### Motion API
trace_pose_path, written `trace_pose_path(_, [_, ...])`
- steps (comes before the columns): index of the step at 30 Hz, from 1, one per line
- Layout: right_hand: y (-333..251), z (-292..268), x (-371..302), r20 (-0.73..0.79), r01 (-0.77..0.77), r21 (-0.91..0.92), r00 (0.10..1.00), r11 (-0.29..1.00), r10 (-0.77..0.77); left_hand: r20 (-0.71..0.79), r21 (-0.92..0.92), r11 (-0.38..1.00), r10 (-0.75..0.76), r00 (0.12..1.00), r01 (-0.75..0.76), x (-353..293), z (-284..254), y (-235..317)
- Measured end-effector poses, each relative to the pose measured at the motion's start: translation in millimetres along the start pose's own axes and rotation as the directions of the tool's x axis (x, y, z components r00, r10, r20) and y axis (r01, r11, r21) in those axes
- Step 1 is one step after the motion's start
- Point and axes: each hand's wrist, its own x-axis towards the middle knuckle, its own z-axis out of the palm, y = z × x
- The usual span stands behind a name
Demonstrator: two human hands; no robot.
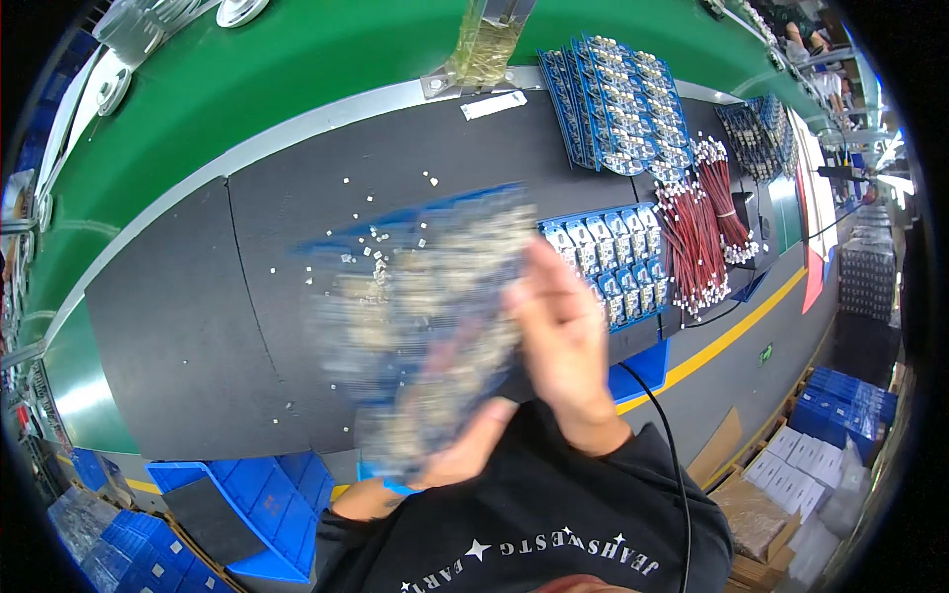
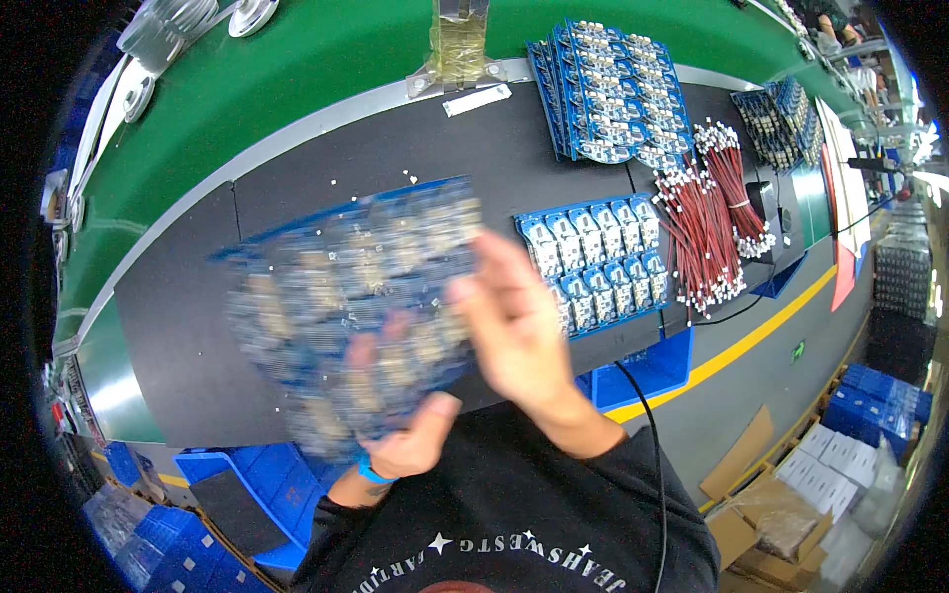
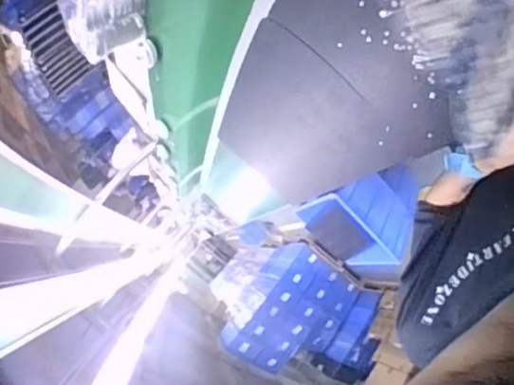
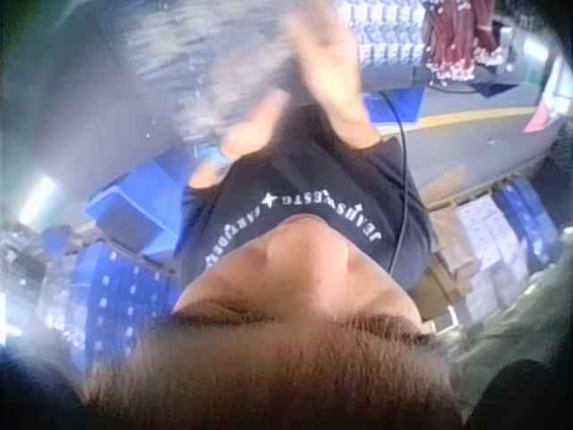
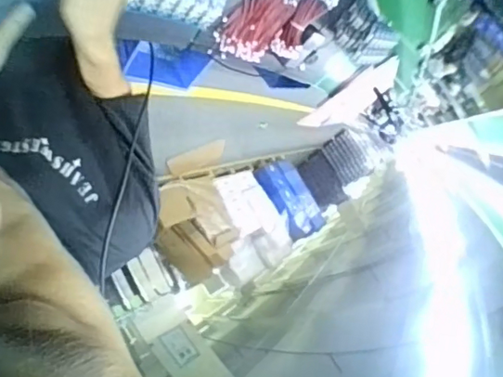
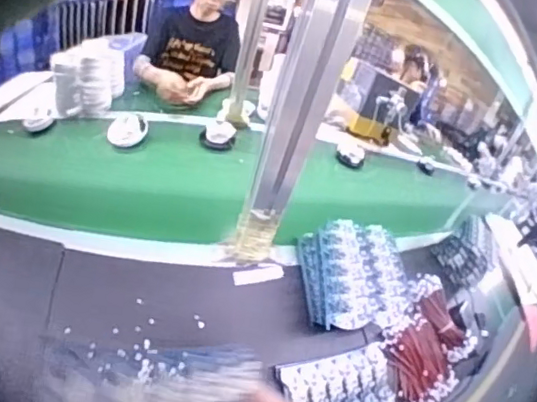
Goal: The recorder manually inserts small plastic caps onto electronic components on an integrated circuit board panel.
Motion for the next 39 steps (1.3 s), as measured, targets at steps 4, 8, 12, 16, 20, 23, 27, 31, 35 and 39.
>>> trace_pose_path(4, [-35, -98, 0, -0.407, 0.185, -0.276, 0.866, 0.943, -0.289, 0.01, -0.542, 0.838, -0.067, 0.998, 0.062, 32, 40, 7])
trace_pose_path(8, [-44, -174, -3, -0.43, 0.007, -0.484, 0.869, 0.875, -0.245, 0.071, 0.069, 0.994, 0.085, 0.994, -0.09, 52, 71, -5])
trace_pose_path(12, [-37, -195, 7, -0.325, -0.076, -0.598, 0.933, 0.798, -0.155, 0.102, 0.171, 0.981, 0.075, 0.992, -0.092, 58, 90, -8])
trace_pose_path(16, [-31, -192, 10, -0.302, -0.034, -0.685, 0.922, 0.728, -0.241, 0.091, 0.228, 0.965, 0.11, 0.99, -0.128, 59, 99, -13])
trace_pose_path(20, [-28, -186, 12, -0.326, -0.096, -0.784, 0.904, 0.613, -0.276, 0.052, 0.197, 0.971, 0.123, 0.991, -0.131, 59, 100, -18])
trace_pose_path(23, [-27, -186, 14, -0.302, -0.079, -0.825, 0.899, 0.56, -0.317, 0.024, 0.186, 0.972, 0.144, 0.989, -0.146, 57, 103, -20])
trace_pose_path(27, [-31, -187, 13, -0.324, 0.01, -0.683, 0.892, 0.73, -0.315, 0.016, 0.256, 0.946, 0.202, 0.979, -0.2, 57, 101, -18])
trace_pose_path(31, [-44, -189, 1, -0.408, 0.009, -0.469, 0.885, 0.883, -0.225, -0.016, 0.195, 0.942, 0.283, 0.959, -0.275, 57, 98, -14])
trace_pose_path(35, [-45, -196, -5, -0.423, 0.009, -0.384, 0.887, 0.923, -0.184, -0.108, 0.02, 0.936, 0.351, 0.93, -0.351, 58, 96, -12])
trace_pose_path(39, [-46, -199, -13, -0.397, 0.119, -0.182, 0.899, 0.976, -0.183, -0.1, -0.48, 0.825, 0.286, 0.953, -0.298, 52, 86, 1])
